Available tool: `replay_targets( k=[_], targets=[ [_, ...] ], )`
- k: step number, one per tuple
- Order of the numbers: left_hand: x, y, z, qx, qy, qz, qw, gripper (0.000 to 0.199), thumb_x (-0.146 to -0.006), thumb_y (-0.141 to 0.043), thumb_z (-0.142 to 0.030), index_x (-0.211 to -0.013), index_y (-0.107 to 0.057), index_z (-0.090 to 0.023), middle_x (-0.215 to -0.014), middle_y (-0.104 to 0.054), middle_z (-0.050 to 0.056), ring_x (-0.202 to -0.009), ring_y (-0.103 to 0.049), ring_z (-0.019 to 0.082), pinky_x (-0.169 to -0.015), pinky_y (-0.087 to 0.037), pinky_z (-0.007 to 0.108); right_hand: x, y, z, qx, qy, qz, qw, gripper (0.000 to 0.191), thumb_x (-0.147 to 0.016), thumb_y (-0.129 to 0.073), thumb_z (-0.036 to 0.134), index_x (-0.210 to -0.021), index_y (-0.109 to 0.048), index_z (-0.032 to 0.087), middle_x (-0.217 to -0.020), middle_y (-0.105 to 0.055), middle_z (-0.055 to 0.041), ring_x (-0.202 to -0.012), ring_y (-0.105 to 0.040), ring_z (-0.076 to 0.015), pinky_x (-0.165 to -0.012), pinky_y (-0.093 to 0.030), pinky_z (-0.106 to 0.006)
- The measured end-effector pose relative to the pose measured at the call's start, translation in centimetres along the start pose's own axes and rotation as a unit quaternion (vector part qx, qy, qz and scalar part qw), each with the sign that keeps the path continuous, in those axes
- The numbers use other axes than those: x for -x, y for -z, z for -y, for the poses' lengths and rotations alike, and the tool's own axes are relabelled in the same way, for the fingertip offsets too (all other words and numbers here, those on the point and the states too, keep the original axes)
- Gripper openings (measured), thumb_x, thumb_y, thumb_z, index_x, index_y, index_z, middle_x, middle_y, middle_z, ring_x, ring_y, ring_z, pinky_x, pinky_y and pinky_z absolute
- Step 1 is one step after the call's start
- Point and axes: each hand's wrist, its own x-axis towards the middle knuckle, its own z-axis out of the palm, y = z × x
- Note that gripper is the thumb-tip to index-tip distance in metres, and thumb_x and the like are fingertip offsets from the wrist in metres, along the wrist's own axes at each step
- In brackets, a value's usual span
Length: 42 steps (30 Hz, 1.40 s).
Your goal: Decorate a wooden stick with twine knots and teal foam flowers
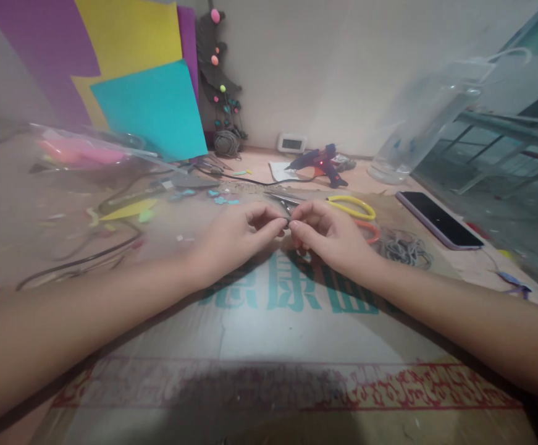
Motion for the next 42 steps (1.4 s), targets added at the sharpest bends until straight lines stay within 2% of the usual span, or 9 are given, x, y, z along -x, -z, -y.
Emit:
replay_targets(
  k=[8, 13, 16, 22, 28, 36, 38, 42],
  targets=[
    [0.0, 0.1, 0.0, 0.002, -0.014, 0.015, 1.000, 0.022, -0.094, -0.057, -0.033, -0.088, -0.073, -0.020, -0.085, -0.075, 0.001, -0.079, -0.066, 0.016, -0.077, -0.051, 0.028, -0.1, 0.0, 0.3, -0.028, -0.008, 0.007, 1.000, 0.015, -0.090, -0.061, 0.030, -0.089, -0.052, 0.019, -0.060, -0.059, 0.0049, -0.050, -0.053, -0.0081, -0.046, -0.042, -0.020],
    [0.0, -0.1, 0.3, 0.061, 0.013, 0.013, 0.998, 0.022, -0.092, -0.060, -0.037, -0.097, -0.073, -0.019, -0.094, -0.076, 0.003, -0.083, -0.068, 0.017, -0.077, -0.052, 0.028, 0.0, 0.1, 0.3, -0.011, 0.006, -0.003, 1.000, 0.013, -0.092, -0.060, 0.029, -0.090, -0.052, 0.019, -0.061, -0.059, 0.0050, -0.051, -0.052, -0.0075, -0.046, -0.042, -0.019],
    [-0.1, -0.2, 0.1, 0.086, 0.026, 0.005, 0.996, 0.021, -0.091, -0.060, -0.037, -0.093, -0.071, -0.019, -0.092, -0.075, 0.004, -0.080, -0.067, 0.016, -0.073, -0.052, 0.027, 0.0, 0.1, 0.1, -0.003, 0.017, -0.004, 1.000, 0.014, -0.092, -0.060, 0.030, -0.090, -0.052, 0.019, -0.061, -0.059, 0.0049, -0.052, -0.053, -0.0075, -0.047, -0.042, -0.019],
    [-0.2, -0.2, -0.1, 0.064, 0.026, 0.000, 0.998, 0.014, -0.089, -0.059, -0.031, -0.087, -0.068, -0.021, -0.087, -0.074, 0.002, -0.079, -0.066, 0.016, -0.073, -0.052, 0.028, 0.1, 0.0, -0.1, 0.010, 0.024, 0.000, 1.000, 0.017, -0.092, -0.061, 0.034, -0.091, -0.053, 0.019, -0.064, -0.060, 0.0047, -0.053, -0.055, -0.0083, -0.049, -0.043, -0.021],
    [-0.2, 0.0, 0.0, 0.045, 0.006, -0.011, 0.999, 0.014, -0.090, -0.058, -0.028, -0.084, -0.066, -0.019, -0.085, -0.072, 0.001, -0.079, -0.064, 0.015, -0.073, -0.049, 0.025, 0.2, 0.2, 0.1, -0.034, 0.010, 0.026, 0.999, 0.021, -0.093, -0.059, 0.039, -0.097, -0.054, 0.019, -0.065, -0.060, 0.0039, -0.053, -0.055, -0.0089, -0.047, -0.044, -0.021],
    [-0.2, 0.0, 0.0, 0.014, -0.006, -0.018, 1.000, 0.017, -0.091, -0.057, -0.030, -0.086, -0.067, -0.018, -0.085, -0.072, 0.002, -0.079, -0.064, 0.016, -0.072, -0.049, 0.026, 0.1, 0.1, 0.1, -0.045, 0.002, 0.028, 0.999, 0.019, -0.092, -0.061, 0.034, -0.102, -0.055, 0.019, -0.061, -0.058, 0.0056, -0.053, -0.054, -0.0095, -0.048, -0.043, -0.021],
    [-0.2, 0.0, 0.1, 0.011, -0.004, -0.021, 1.000, 0.017, -0.091, -0.057, -0.030, -0.085, -0.067, -0.019, -0.085, -0.072, 0.002, -0.078, -0.064, 0.016, -0.072, -0.049, 0.026, 0.0, 0.2, 0.3, -0.058, 0.002, 0.018, 0.998, 0.019, -0.093, -0.059, 0.035, -0.102, -0.056, 0.019, -0.069, -0.063, 0.0030, -0.052, -0.054, -0.0087, -0.046, -0.042, -0.021],
    [-0.2, 0.0, 0.1, 0.015, 0.002, -0.028, 0.999, 0.016, -0.091, -0.057, -0.031, -0.083, -0.065, -0.021, -0.084, -0.072, 0.001, -0.077, -0.063, 0.016, -0.072, -0.050, 0.028, -0.5, 1.0, 0.6, -0.058, 0.038, -0.070, 0.995, 0.006, -0.091, -0.060, 0.024, -0.091, -0.055, 0.020, -0.089, -0.070, -0.0009, -0.049, -0.049, -0.0048, -0.046, -0.042, -0.021]
  ],
)
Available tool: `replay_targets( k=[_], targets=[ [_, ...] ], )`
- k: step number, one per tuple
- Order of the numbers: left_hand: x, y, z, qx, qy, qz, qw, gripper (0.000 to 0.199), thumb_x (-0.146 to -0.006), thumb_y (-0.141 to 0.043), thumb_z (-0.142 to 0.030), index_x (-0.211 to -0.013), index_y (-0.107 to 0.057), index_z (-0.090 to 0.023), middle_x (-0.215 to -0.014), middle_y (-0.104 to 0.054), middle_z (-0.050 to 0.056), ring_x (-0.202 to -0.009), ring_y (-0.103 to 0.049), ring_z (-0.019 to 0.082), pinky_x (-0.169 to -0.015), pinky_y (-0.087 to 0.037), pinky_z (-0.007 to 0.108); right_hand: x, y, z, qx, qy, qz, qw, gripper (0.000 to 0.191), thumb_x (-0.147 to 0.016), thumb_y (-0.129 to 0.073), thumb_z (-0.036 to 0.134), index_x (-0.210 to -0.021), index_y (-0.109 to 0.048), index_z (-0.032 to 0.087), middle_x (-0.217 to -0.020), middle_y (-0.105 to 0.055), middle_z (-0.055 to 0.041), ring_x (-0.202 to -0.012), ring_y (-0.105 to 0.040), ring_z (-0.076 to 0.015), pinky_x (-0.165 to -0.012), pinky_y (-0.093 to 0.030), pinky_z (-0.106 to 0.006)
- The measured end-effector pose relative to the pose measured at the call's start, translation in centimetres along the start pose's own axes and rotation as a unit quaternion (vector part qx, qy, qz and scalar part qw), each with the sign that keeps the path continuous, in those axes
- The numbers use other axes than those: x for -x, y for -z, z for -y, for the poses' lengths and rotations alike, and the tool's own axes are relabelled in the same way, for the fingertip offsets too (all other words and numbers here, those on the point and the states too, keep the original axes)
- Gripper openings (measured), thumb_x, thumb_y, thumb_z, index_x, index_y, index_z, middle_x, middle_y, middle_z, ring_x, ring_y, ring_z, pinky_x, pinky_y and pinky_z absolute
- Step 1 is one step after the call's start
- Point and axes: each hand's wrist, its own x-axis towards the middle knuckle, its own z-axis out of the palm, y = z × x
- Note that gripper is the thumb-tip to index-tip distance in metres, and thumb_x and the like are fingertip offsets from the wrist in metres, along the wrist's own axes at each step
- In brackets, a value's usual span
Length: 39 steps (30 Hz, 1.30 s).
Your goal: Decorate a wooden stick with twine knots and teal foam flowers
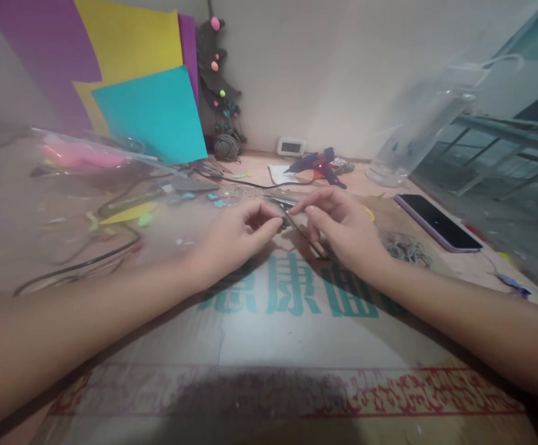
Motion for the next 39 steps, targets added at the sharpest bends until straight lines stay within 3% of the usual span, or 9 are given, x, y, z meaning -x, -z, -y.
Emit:
replay_targets(
  k=[2, 8, 12, 22, 27, 36, 39],
  targets=[
    [-0.03, 0.01, -0.02, 0.006, 0.006, 0.002, 1.000, 0.015, -0.091, -0.057, -0.031, -0.083, -0.065, -0.022, -0.083, -0.071, 0.002, -0.077, -0.063, 0.017, -0.071, -0.050, 0.028, -0.26, 0.50, 0.08, -0.002, 0.014, -0.025, 1.000, 0.007, -0.089, -0.059, 0.019, -0.085, -0.054, 0.020, -0.091, -0.072, -0.0015, -0.049, -0.048, -0.0046, -0.048, -0.043, -0.021],
    [-0.08, 0.03, -0.22, 0.017, 0.006, 0.011, 1.000, 0.014, -0.091, -0.057, -0.030, -0.081, -0.065, -0.022, -0.081, -0.071, 0.001, -0.078, -0.063, 0.017, -0.071, -0.050, 0.029, -0.29, 1.17, -0.10, -0.015, 0.013, -0.025, 0.999, 0.011, -0.085, -0.056, 0.011, -0.078, -0.058, 0.019, -0.088, -0.075, -0.0018, -0.049, -0.049, -0.0051, -0.049, -0.043, -0.022],
    [-0.02, 0.07, -0.17, 0.021, 0.009, 0.011, 1.000, 0.014, -0.091, -0.057, -0.030, -0.081, -0.064, -0.022, -0.082, -0.070, 0.001, -0.077, -0.064, 0.017, -0.070, -0.050, 0.029, -0.20, 0.90, 0.23, -0.001, -0.003, -0.049, 0.999, 0.008, -0.087, -0.057, 0.015, -0.082, -0.056, 0.021, -0.083, -0.075, -0.0008, -0.048, -0.050, -0.0059, -0.046, -0.040, -0.021],
    [-0.01, 0.04, -0.19, 0.011, 0.012, 0.009, 1.000, 0.014, -0.090, -0.057, -0.028, -0.082, -0.065, -0.020, -0.082, -0.070, 0.001, -0.076, -0.063, 0.015, -0.070, -0.049, 0.027, -0.17, 0.72, 0.26, -0.009, -0.016, -0.043, 0.999, 0.013, -0.082, -0.057, 0.009, -0.078, -0.053, 0.021, -0.071, -0.069, 0.0029, -0.047, -0.049, -0.0050, -0.046, -0.039, -0.019],
    [0.02, -0.03, -0.04, 0.014, 0.006, 0.007, 1.000, 0.014, -0.091, -0.057, -0.027, -0.082, -0.064, -0.020, -0.082, -0.070, 0.001, -0.076, -0.063, 0.015, -0.069, -0.049, 0.026, -0.44, 0.75, 0.13, -0.020, -0.011, -0.053, 0.998, 0.011, -0.084, -0.057, 0.011, -0.080, -0.054, 0.021, -0.075, -0.072, 0.0013, -0.048, -0.049, -0.0052, -0.048, -0.041, -0.020],
    [-0.08, -0.07, 0.13, 0.020, 0.006, 0.011, 1.000, 0.015, -0.091, -0.057, -0.029, -0.084, -0.066, -0.019, -0.083, -0.071, 0.001, -0.077, -0.064, 0.015, -0.070, -0.050, 0.026, -0.30, 0.70, 0.27, 0.013, -0.030, -0.049, 0.998, 0.009, -0.085, -0.057, 0.013, -0.082, -0.054, 0.021, -0.079, -0.074, -0.0004, -0.047, -0.049, -0.0057, -0.046, -0.040, -0.020],
    [-0.07, -0.04, 0.04, 0.021, 0.006, 0.010, 1.000, 0.014, -0.091, -0.058, -0.029, -0.083, -0.065, -0.019, -0.083, -0.071, 0.001, -0.077, -0.064, 0.015, -0.071, -0.050, 0.027, -0.25, 0.83, 0.17, 0.045, -0.024, -0.042, 0.998, 0.011, -0.083, -0.053, 0.011, -0.078, -0.059, 0.019, -0.070, -0.068, 0.0008, -0.048, -0.048, -0.0063, -0.045, -0.038, -0.021]
  ],
)
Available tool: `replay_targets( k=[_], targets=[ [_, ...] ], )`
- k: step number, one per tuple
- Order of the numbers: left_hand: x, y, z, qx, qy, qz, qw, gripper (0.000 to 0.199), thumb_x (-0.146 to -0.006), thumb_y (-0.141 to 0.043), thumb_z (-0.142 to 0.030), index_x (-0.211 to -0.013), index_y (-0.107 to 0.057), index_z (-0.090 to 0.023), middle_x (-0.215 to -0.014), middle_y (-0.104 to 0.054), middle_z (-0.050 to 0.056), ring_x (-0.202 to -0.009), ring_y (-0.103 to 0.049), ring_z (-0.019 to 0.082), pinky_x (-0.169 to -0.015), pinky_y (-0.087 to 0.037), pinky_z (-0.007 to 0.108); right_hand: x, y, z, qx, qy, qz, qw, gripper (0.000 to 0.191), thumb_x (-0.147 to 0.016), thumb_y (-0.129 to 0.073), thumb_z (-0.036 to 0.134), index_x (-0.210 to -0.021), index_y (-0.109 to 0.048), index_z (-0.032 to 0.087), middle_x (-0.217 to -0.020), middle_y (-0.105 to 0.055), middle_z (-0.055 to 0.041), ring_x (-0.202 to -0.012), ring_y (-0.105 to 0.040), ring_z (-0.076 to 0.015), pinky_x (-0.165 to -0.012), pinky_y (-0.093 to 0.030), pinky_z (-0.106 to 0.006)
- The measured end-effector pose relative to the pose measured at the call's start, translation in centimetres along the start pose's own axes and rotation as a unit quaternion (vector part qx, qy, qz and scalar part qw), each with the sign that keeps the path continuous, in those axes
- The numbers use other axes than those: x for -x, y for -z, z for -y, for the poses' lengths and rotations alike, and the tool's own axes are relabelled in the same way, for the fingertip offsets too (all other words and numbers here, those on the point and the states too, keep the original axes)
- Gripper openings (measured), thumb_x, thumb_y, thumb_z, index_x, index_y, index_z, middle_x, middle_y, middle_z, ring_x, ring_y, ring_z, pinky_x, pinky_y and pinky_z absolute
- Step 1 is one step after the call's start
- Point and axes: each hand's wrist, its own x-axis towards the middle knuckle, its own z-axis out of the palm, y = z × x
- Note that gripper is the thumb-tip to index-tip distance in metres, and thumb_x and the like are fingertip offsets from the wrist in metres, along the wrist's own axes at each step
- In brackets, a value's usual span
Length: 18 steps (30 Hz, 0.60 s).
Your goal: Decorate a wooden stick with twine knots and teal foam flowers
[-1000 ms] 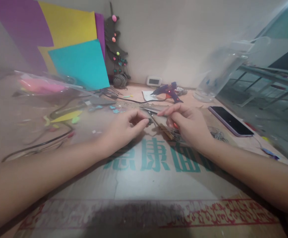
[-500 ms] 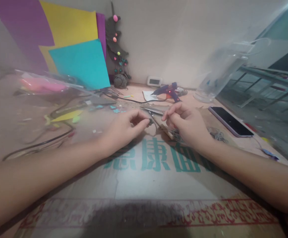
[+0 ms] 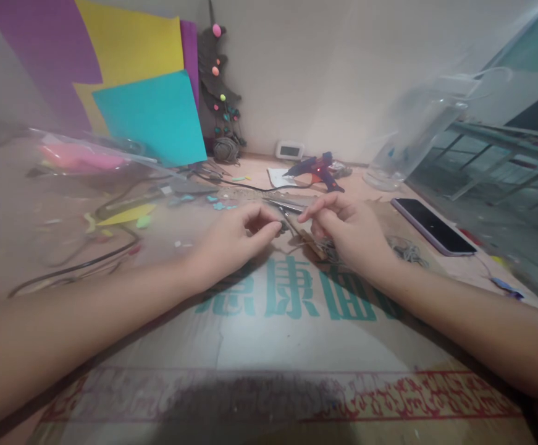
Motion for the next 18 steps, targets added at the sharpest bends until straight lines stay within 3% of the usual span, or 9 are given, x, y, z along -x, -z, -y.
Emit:
replay_targets(
  k=[3, 7, 11, 18],
  targets=[
    [0.00, -0.07, 0.05, 0.008, 0.000, 0.000, 1.000, 0.015, -0.091, -0.058, -0.030, -0.083, -0.065, -0.019, -0.083, -0.071, 0.001, -0.075, -0.063, 0.015, -0.070, -0.050, 0.027, 0.02, -0.03, 0.13, 0.033, 0.001, 0.013, 0.999, 0.012, -0.085, -0.053, 0.015, -0.080, -0.064, 0.017, -0.065, -0.063, 0.0016, -0.049, -0.047, -0.0073, -0.047, -0.039, -0.021],
    [-0.04, -0.17, 0.25, 0.001, -0.015, 0.000, 1.000, 0.015, -0.092, -0.058, -0.029, -0.086, -0.067, -0.019, -0.083, -0.071, 0.001, -0.075, -0.063, 0.015, -0.071, -0.049, 0.027, 0.20, -0.34, 0.31, 0.053, 0.002, 0.055, 0.997, 0.016, -0.088, -0.063, 0.031, -0.093, -0.067, 0.017, -0.078, -0.068, -0.0018, -0.062, -0.057, -0.0108, -0.057, -0.047, -0.025],
    [-0.07, -0.13, 0.47, -0.007, -0.025, -0.003, 1.000, 0.015, -0.093, -0.058, -0.028, -0.087, -0.068, -0.018, -0.084, -0.071, 0.001, -0.078, -0.063, 0.015, -0.072, -0.049, 0.026, 0.58, -0.56, 0.10, 0.063, 0.000, 0.101, 0.993, 0.025, -0.089, -0.063, 0.040, -0.094, -0.068, 0.016, -0.073, -0.063, -0.0002, -0.061, -0.055, -0.0112, -0.054, -0.043, -0.025],
    [-0.11, -0.03, 0.50, -0.007, -0.035, 0.005, 0.999, 0.014, -0.092, -0.059, -0.028, -0.088, -0.068, -0.018, -0.085, -0.072, 0.001, -0.078, -0.064, 0.014, -0.073, -0.050, 0.026, 0.73, -0.74, -0.30, 0.040, -0.009, 0.101, 0.994, 0.026, -0.088, -0.063, 0.040, -0.096, -0.068, 0.016, -0.072, -0.060, 0.0012, -0.054, -0.048, -0.0085, -0.049, -0.038, -0.024]
  ],
)
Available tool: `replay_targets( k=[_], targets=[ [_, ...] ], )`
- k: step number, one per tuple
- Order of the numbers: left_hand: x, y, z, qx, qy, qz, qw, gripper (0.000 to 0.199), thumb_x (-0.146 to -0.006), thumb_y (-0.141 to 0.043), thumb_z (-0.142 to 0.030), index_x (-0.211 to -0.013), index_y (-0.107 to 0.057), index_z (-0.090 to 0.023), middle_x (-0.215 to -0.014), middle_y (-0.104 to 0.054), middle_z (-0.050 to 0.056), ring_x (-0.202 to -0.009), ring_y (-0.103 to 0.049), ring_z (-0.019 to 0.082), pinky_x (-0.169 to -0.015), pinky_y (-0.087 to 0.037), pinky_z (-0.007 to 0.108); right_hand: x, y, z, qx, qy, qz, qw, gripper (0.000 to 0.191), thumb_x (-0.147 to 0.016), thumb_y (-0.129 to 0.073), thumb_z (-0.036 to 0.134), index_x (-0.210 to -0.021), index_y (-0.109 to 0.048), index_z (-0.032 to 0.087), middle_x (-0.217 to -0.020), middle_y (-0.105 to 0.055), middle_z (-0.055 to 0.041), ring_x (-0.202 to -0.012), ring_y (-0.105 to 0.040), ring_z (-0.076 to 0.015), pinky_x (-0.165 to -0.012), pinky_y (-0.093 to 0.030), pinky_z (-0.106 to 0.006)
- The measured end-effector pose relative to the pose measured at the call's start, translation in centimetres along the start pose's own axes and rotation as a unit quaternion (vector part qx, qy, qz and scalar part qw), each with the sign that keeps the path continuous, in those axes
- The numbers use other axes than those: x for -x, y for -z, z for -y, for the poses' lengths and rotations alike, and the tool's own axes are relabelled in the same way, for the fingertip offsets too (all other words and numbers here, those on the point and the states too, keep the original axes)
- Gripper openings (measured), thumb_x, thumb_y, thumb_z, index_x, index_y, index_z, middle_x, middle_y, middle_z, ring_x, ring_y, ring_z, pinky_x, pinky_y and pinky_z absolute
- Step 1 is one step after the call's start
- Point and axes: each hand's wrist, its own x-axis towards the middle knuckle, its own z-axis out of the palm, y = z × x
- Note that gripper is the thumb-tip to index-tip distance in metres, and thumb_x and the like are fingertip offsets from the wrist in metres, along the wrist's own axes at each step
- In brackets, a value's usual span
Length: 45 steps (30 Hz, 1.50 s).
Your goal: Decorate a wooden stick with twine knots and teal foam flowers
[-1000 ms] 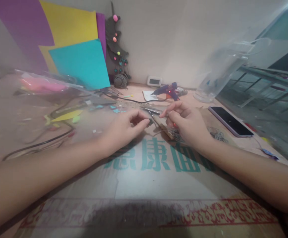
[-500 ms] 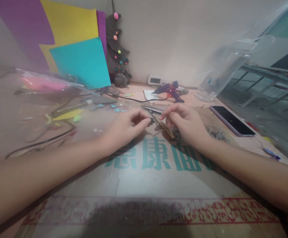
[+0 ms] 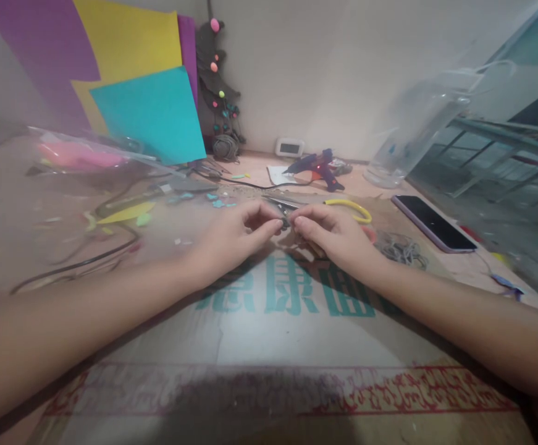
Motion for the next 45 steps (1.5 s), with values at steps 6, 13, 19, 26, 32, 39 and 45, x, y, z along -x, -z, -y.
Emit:
replay_targets(
  k=[6, 13, 19, 26, 32, 39, 45],
  targets=[
    [0.1, -0.1, 0.1, 0.024, 0.012, 0.013, 1.000, 0.016, -0.092, -0.061, -0.032, -0.086, -0.068, -0.018, -0.085, -0.072, 0.001, -0.077, -0.064, 0.014, -0.072, -0.050, 0.026, 0.1, -0.4, -0.1, 0.010, -0.014, -0.006, 1.000, 0.020, -0.086, -0.065, 0.035, -0.091, -0.065, 0.016, -0.065, -0.058, 0.0033, -0.053, -0.048, -0.0087, -0.049, -0.039, -0.024],
    [0.2, 0.0, -0.3, 0.033, 0.032, 0.025, 0.999, 0.020, -0.091, -0.062, -0.038, -0.092, -0.069, -0.019, -0.089, -0.073, 0.002, -0.081, -0.066, 0.016, -0.074, -0.051, 0.028, 0.1, -0.5, -0.1, 0.020, -0.003, -0.013, 1.000, 0.017, -0.086, -0.066, 0.034, -0.087, -0.064, 0.017, -0.068, -0.060, 0.0024, -0.055, -0.049, -0.0093, -0.051, -0.040, -0.024],
    [0.0, 0.0, -0.9, 0.012, 0.037, 0.015, 0.999, 0.014, -0.090, -0.058, -0.028, -0.082, -0.066, -0.020, -0.084, -0.072, 0.001, -0.077, -0.064, 0.015, -0.074, -0.050, 0.027, 0.1, -0.3, -0.3, 0.005, 0.019, 0.011, 1.000, 0.028, -0.093, -0.058, 0.043, -0.087, -0.065, 0.017, -0.070, -0.059, 0.0016, -0.056, -0.048, -0.0091, -0.050, -0.037, -0.024],
    [0.2, 0.1, -0.6, 0.004, 0.035, 0.014, 0.999, 0.016, -0.091, -0.059, -0.032, -0.083, -0.067, -0.020, -0.083, -0.072, 0.001, -0.077, -0.064, 0.016, -0.073, -0.050, 0.027, 0.2, -0.3, 0.0, 0.042, 0.007, -0.007, 0.999, 0.018, -0.087, -0.066, 0.035, -0.091, -0.066, 0.017, -0.073, -0.063, 0.0009, -0.057, -0.049, -0.0090, -0.051, -0.039, -0.024],
    [0.2, 0.0, 0.0, 0.035, 0.030, 0.036, 0.998, 0.024, -0.092, -0.060, -0.040, -0.096, -0.070, -0.019, -0.092, -0.074, 0.003, -0.082, -0.066, 0.017, -0.075, -0.051, 0.029, 0.2, -0.5, 0.2, 0.037, 0.001, -0.031, 0.999, 0.016, -0.086, -0.065, 0.034, -0.087, -0.064, 0.018, -0.070, -0.062, 0.0011, -0.059, -0.052, -0.0105, -0.051, -0.041, -0.025],
    [0.1, -0.2, -0.5, 0.026, 0.044, 0.027, 0.998, 0.018, -0.090, -0.061, -0.035, -0.094, -0.068, -0.019, -0.091, -0.073, 0.004, -0.083, -0.067, 0.017, -0.076, -0.052, 0.030, 0.0, -0.4, 0.0, 0.041, 0.017, -0.033, 0.998, 0.016, -0.086, -0.065, 0.034, -0.085, -0.063, 0.018, -0.071, -0.063, 0.0006, -0.061, -0.055, -0.0117, -0.054, -0.043, -0.026],
    [0.1, -0.1, -0.7, 0.026, 0.036, 0.023, 0.999, 0.014, -0.089, -0.061, -0.033, -0.084, -0.066, -0.020, -0.084, -0.071, 0.002, -0.078, -0.065, 0.016, -0.073, -0.051, 0.028, 0.1, -0.4, 0.5, 0.113, 0.048, -0.027, 0.992, 0.012, -0.085, -0.066, 0.030, -0.082, -0.067, 0.018, -0.074, -0.067, -0.0010, -0.064, -0.057, -0.0130, -0.059, -0.044, -0.026]
  ],
)
